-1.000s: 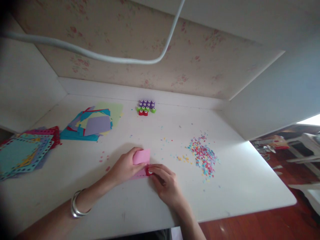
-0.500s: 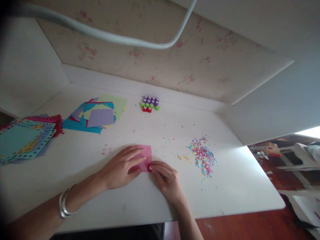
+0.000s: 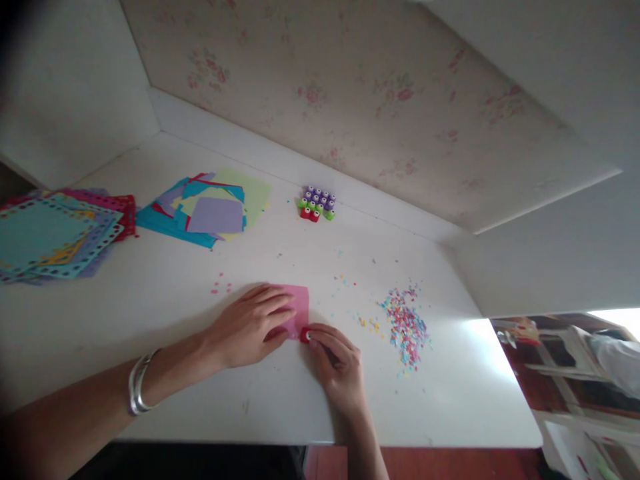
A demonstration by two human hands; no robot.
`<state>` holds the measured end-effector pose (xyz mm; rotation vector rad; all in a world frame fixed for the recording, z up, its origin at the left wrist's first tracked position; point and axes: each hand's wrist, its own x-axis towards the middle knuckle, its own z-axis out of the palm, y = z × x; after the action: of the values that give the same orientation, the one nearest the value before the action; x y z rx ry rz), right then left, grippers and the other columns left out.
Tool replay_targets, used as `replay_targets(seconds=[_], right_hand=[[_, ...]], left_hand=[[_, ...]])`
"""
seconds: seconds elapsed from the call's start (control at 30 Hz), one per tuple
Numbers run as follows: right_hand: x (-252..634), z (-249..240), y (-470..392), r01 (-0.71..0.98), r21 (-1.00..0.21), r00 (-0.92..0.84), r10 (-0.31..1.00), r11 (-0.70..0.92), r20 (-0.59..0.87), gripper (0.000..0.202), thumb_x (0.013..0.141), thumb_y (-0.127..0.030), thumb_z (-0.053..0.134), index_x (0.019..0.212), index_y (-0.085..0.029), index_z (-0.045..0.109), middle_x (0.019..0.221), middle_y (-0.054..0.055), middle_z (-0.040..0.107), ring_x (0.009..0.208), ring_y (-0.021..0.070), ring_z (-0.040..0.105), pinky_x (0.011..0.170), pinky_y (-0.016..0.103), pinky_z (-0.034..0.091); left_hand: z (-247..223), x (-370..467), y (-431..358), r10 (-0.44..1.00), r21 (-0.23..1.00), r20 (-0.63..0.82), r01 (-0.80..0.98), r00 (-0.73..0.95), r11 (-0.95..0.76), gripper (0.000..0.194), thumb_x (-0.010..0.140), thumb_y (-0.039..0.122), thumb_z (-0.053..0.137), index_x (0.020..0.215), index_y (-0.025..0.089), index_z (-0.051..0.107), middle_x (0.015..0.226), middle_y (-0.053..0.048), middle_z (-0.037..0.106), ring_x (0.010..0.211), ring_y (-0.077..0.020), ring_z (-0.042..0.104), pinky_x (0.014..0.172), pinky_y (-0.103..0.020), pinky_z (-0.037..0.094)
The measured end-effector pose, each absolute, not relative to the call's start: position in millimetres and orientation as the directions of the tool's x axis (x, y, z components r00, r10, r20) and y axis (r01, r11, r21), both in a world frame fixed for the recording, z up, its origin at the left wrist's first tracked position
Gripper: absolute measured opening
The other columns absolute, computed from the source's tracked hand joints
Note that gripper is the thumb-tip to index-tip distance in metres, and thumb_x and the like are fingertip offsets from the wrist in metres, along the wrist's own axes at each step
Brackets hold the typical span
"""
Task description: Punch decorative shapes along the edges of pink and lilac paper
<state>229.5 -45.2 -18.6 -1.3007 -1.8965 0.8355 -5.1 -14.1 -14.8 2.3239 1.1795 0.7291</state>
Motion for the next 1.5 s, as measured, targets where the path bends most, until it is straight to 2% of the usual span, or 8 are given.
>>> replay_targets(seconds=[0.27,0.37,0.47,0.53,0.6,0.7,0.9,1.5], right_hand=[[231.2,-21.1,-46.1,0.498,-0.822,-0.288,0.947,0.277,0.144,0.019,0.094,-0.022,0.06,0.104,-0.029,0.075,0.111,0.006,0.073,0.102,0.0234,0.068,0.088,0.04,0.056],[231.6,-23.0,-46.7,0.447,-0.864,-0.208,0.966,0.233,0.152,0.019,0.092,-0.027,0.063,0.109,-0.028,0.073,0.115,0.007,0.07,0.107,0.0251,0.064,0.09,0.04,0.053],[226.9,-18.2,-48.3,0.231,-0.945,0.031,0.969,0.232,0.245,0.015,0.093,-0.035,0.062,0.089,-0.024,0.072,0.088,0.006,0.066,0.086,0.0215,0.062,0.073,0.035,0.05],[219.5,-8.1,-49.6,-0.004,-0.965,0.148,0.954,0.264,0.26,0.036,0.096,-0.038,0.056,0.064,-0.023,0.058,0.06,0.0,0.046,0.059,0.0161,0.049,0.056,0.032,0.042],[209.6,5.5,-49.8,-0.23,-0.948,0.099,0.974,0.22,0.202,0.054,0.101,-0.041,0.044,0.051,-0.022,0.039,0.049,-0.005,0.026,0.045,0.0132,0.03,0.048,0.031,0.031],[194.7,21.5,-45.0,-0.393,-0.919,-0.141,0.987,0.019,0.081,0.059,0.104,-0.04,0.033,0.048,-0.022,0.025,0.045,-0.006,0.018,0.042,0.0115,0.017,0.045,0.032,0.023],[182.5,12.8,-25.5,-0.288,-0.941,-0.272,0.957,-0.179,-0.099,0.061,0.098,-0.04,0.049,0.046,-0.022,0.022,0.042,-0.008,0.018,0.039,0.0078,0.015,0.043,0.03,0.017],[191.0,2.3,-26.5,-0.104,-0.99,-0.228,0.971,-0.1,-0.074,0.057,0.099,-0.035,0.048,0.049,-0.022,0.026,0.045,-0.007,0.019,0.042,0.0087,0.018,0.046,0.03,0.02]], left_hand=[[-15.1,-5.0,-14.5,0.834,0.599,0.267,0.595,0.483,-0.536,0.031,0.086,0.021,0.061,0.115,0.022,0.069,0.127,-0.009,0.065,0.128,-0.0288,0.052,0.114,-0.05,0.033],[-13.7,-5.5,-14.8,0.83,0.578,0.26,0.608,0.494,-0.544,0.028,0.086,0.022,0.06,0.113,0.021,0.07,0.127,-0.009,0.065,0.128,-0.0288,0.051,0.114,-0.049,0.033],[-13.6,-5.8,-14.9,0.825,0.567,0.264,0.612,0.499,-0.552,0.025,0.088,0.022,0.059,0.11,0.021,0.07,0.126,-0.009,0.066,0.128,-0.0287,0.051,0.114,-0.048,0.034],[-15.6,-5.6,-14.8,0.819,0.552,0.273,0.615,0.504,-0.562,0.025,0.088,0.024,0.06,0.111,0.021,0.069,0.126,-0.009,0.066,0.127,-0.0288,0.052,0.113,-0.049,0.034],[-18.7,-5.2,-14.5,0.812,0.531,0.283,0.621,0.511,-0.576,0.026,0.088,0.027,0.062,0.111,0.02,0.069,0.127,-0.009,0.065,0.127,-0.0291,0.052,0.112,-0.049,0.035],[-22.6,-4.7,-14.4,0.809,0.509,0.291,0.633,0.51,-0.583,0.029,0.086,0.03,0.066,0.113,0.019,0.068,0.127,-0.009,0.065,0.126,-0.0294,0.052,0.112,-0.048,0.035],[-23.9,-4.6,-15.0,0.815,0.504,0.296,0.643,0.498,-0.577,0.027,0.087,0.031,0.065,0.11,0.019,0.068,0.125,-0.009,0.066,0.124,-0.0288,0.053,0.111,-0.048,0.036],[-28.0,-3.4,-13.8,0.825,0.529,0.317,0.635,0.468,-0.563,0.024,0.088,0.032,0.062,0.108,0.019,0.067,0.125,-0.009,0.066,0.123,-0.0281,0.054,0.11,-0.048,0.036]])
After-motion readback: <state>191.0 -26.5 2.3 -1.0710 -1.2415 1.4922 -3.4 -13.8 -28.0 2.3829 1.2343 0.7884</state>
